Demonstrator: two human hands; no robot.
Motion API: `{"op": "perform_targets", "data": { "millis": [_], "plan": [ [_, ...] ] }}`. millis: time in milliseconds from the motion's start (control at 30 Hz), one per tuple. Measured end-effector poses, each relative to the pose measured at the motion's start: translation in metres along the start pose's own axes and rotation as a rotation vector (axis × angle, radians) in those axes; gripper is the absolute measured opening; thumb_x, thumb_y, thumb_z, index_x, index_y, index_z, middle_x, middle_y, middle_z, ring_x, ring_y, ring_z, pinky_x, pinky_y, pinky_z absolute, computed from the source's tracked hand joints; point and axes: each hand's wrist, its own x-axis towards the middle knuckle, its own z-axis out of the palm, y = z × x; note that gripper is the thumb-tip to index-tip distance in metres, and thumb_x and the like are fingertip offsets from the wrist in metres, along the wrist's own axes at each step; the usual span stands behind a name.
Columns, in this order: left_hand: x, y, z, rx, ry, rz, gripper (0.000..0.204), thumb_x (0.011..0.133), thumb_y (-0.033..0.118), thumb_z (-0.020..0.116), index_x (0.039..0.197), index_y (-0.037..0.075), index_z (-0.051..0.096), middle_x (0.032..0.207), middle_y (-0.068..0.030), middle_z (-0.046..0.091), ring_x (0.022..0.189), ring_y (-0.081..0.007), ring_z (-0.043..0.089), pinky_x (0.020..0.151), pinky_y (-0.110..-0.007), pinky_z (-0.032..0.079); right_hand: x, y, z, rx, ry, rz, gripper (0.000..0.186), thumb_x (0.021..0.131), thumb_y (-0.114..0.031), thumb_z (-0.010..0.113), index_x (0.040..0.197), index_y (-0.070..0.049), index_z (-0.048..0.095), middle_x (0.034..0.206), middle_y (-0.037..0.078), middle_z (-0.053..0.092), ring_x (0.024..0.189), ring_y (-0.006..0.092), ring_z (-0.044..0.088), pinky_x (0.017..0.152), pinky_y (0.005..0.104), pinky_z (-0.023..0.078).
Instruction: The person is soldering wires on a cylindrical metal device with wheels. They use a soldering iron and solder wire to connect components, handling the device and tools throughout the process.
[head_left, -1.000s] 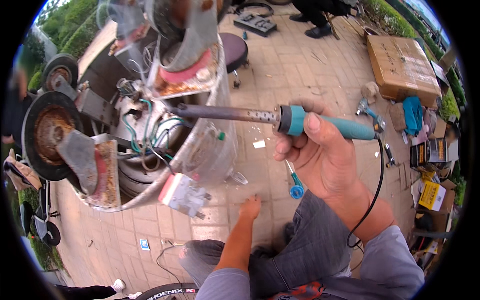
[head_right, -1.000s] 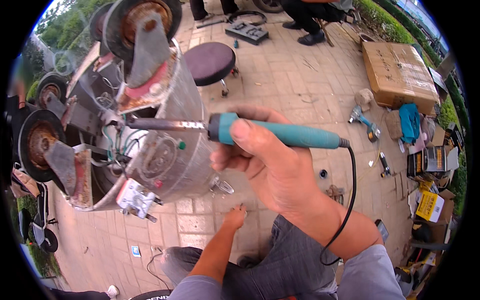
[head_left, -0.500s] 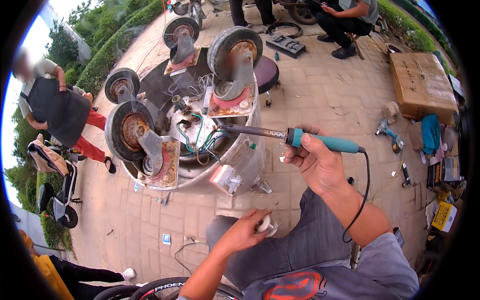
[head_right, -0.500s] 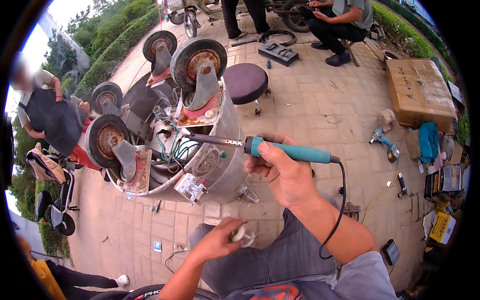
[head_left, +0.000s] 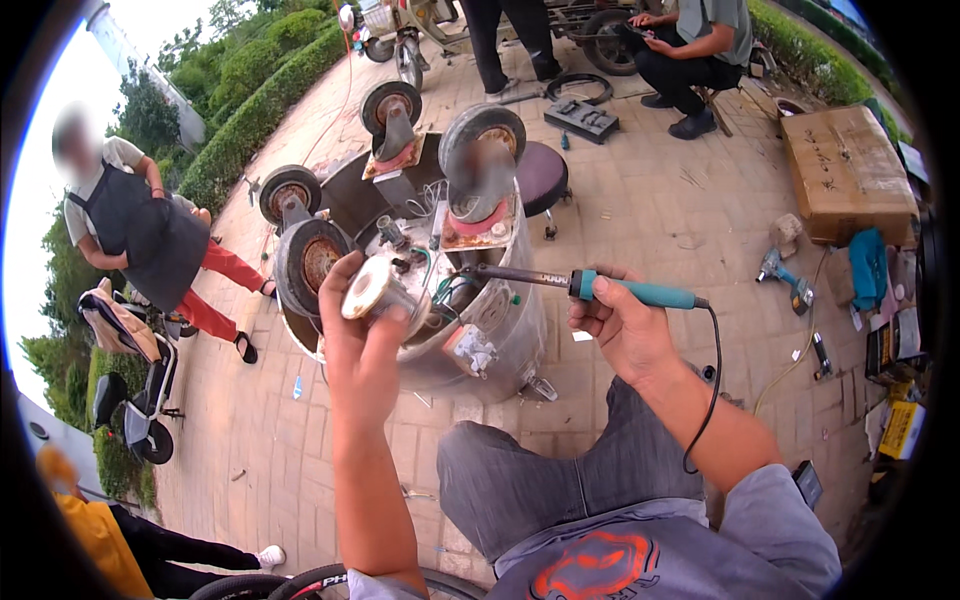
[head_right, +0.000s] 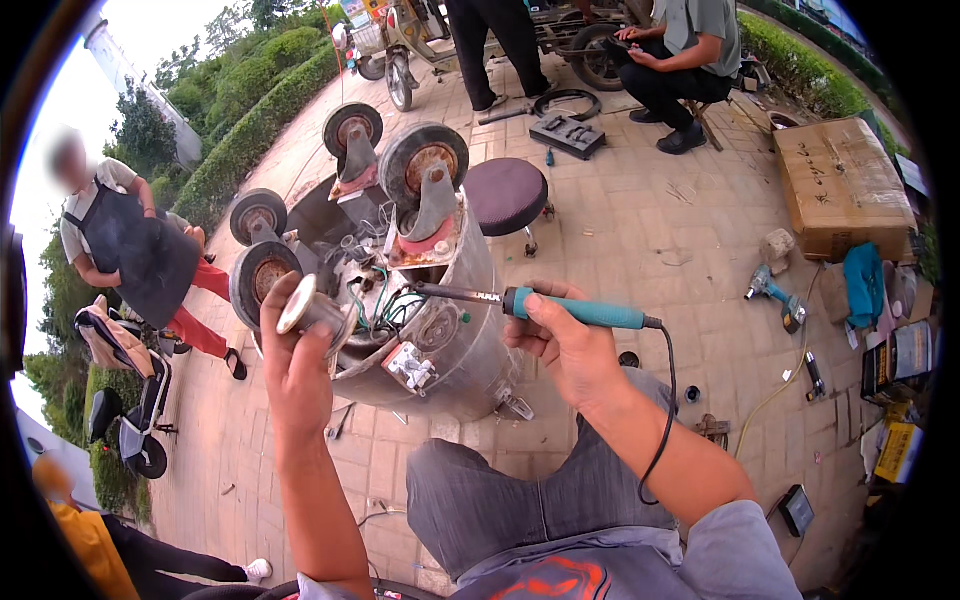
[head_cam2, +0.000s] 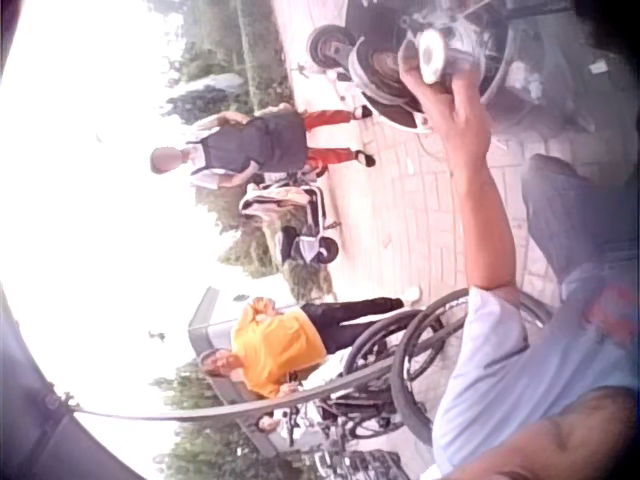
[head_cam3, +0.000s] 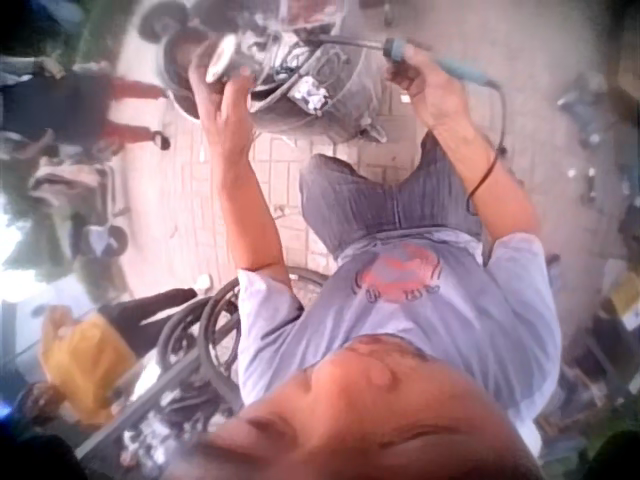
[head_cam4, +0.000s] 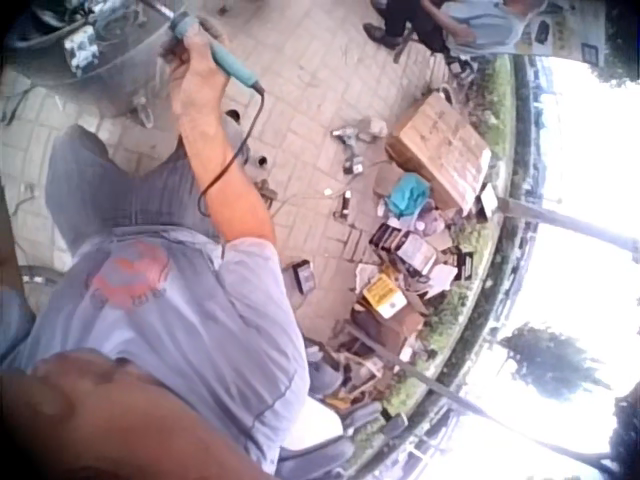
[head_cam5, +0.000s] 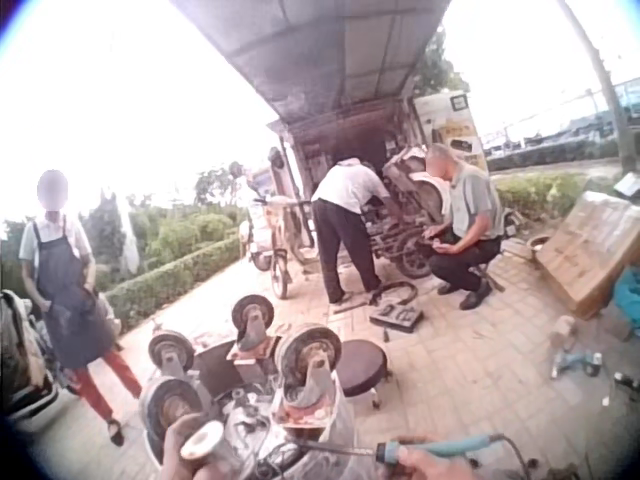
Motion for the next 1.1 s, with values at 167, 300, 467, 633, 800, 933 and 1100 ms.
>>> {"op": "perform_targets", "data": {
  "millis": [167, 300, 467, 633, 800, 933, 1100],
  "plan": [
    [0.012, -0.023, 0.010, 0.183, -0.051, -0.014, 0.062, 0.088, 0.002, 0.053, 0.144, -0.003, 0.026, 0.123, -0.0154, 0.054, 0.104, -0.0159, 0.053, 0.091, -0.029, 0.045, -0.001, 0.002, -0.006, 0.023, -0.022, -0.004, 0.038, 0.089, -0.016, 0.069, 0.118, -0.001, 0.050, 0.099, 0.012, 0.067, 0.082, 0.0228, 0.068, 0.077, 0.0380, 0.057],
    [0.005, -0.035, 0.015, 0.177, 0.032, 0.096, 0.062, 0.089, 0.005, 0.051, 0.145, -0.003, 0.025, 0.122, -0.0166, 0.054, 0.101, -0.0157, 0.053, 0.083, -0.026, 0.047, -0.004, 0.006, -0.009, 0.049, -0.002, 0.016, 0.038, 0.089, -0.016, 0.069, 0.119, -0.001, 0.050, 0.100, 0.012, 0.067, 0.082, 0.0225, 0.068, 0.077, 0.0378, 0.057],
    [0.009, -0.033, 0.017, 0.238, 0.019, 0.011, 0.059, 0.091, 0.007, 0.054, 0.143, -0.003, 0.028, 0.114, -0.0147, 0.059, 0.091, -0.0130, 0.056, 0.074, -0.023, 0.048, -0.003, 0.006, -0.007, 0.040, 0.001, -0.003, 0.038, 0.090, -0.016, 0.069, 0.118, 0.000, 0.050, 0.100, 0.012, 0.067, 0.082, 0.0220, 0.068, 0.077, 0.0367, 0.057],
    [0.018, -0.032, 0.024, 0.249, 0.044, 0.009, 0.052, 0.096, 0.015, 0.057, 0.140, -0.001, 0.034, 0.101, -0.0082, 0.059, 0.075, -0.0081, 0.054, 0.061, -0.021, 0.047, -0.002, 0.008, 0.001, 0.013, 0.003, -0.024, 0.038, 0.090, -0.016, 0.069, 0.118, 0.001, 0.051, 0.100, 0.012, 0.067, 0.082, 0.0211, 0.068, 0.076, 0.0354, 0.058],
    [0.025, -0.040, 0.021, 0.235, 0.015, 0.027, 0.052, 0.094, 0.011, 0.057, 0.138, -0.004, 0.035, 0.098, -0.0081, 0.062, 0.073, -0.0071, 0.055, 0.057, -0.020, 0.044, -0.005, 0.006, 0.008, -0.024, 0.021, -0.055, 0.038, 0.090, -0.016, 0.070, 0.118, 0.002, 0.051, 0.099, 0.013, 0.067, 0.083, 0.0210, 0.068, 0.076, 0.0351, 0.058],
    [0.025, -0.042, 0.022, 0.222, 0.019, 0.038, 0.051, 0.094, 0.011, 0.057, 0.137, -0.003, 0.036, 0.095, -0.0068, 0.062, 0.069, -0.0058, 0.053, 0.054, -0.020, 0.042, -0.006, 0.010, 0.006, -0.020, 0.030, -0.058, 0.033, 0.091, -0.017, 0.067, 0.116, -0.001, 0.053, 0.098, 0.012, 0.067, 0.083, 0.0220, 0.068, 0.077, 0.0369, 0.057],
    [0.024, -0.041, 0.023, 0.254, 0.035, 0.018, 0.049, 0.093, 0.010, 0.057, 0.136, -0.004, 0.038, 0.095, -0.0065, 0.062, 0.067, -0.0050, 0.051, 0.054, -0.019, 0.042, -0.008, 0.013, 0.006, -0.007, 0.045, -0.059, 0.033, 0.091, -0.017, 0.067, 0.117, -0.001, 0.053, 0.097, 0.012, 0.068, 0.082, 0.0223, 0.069, 0.077, 0.0372, 0.058]
  ]
}}
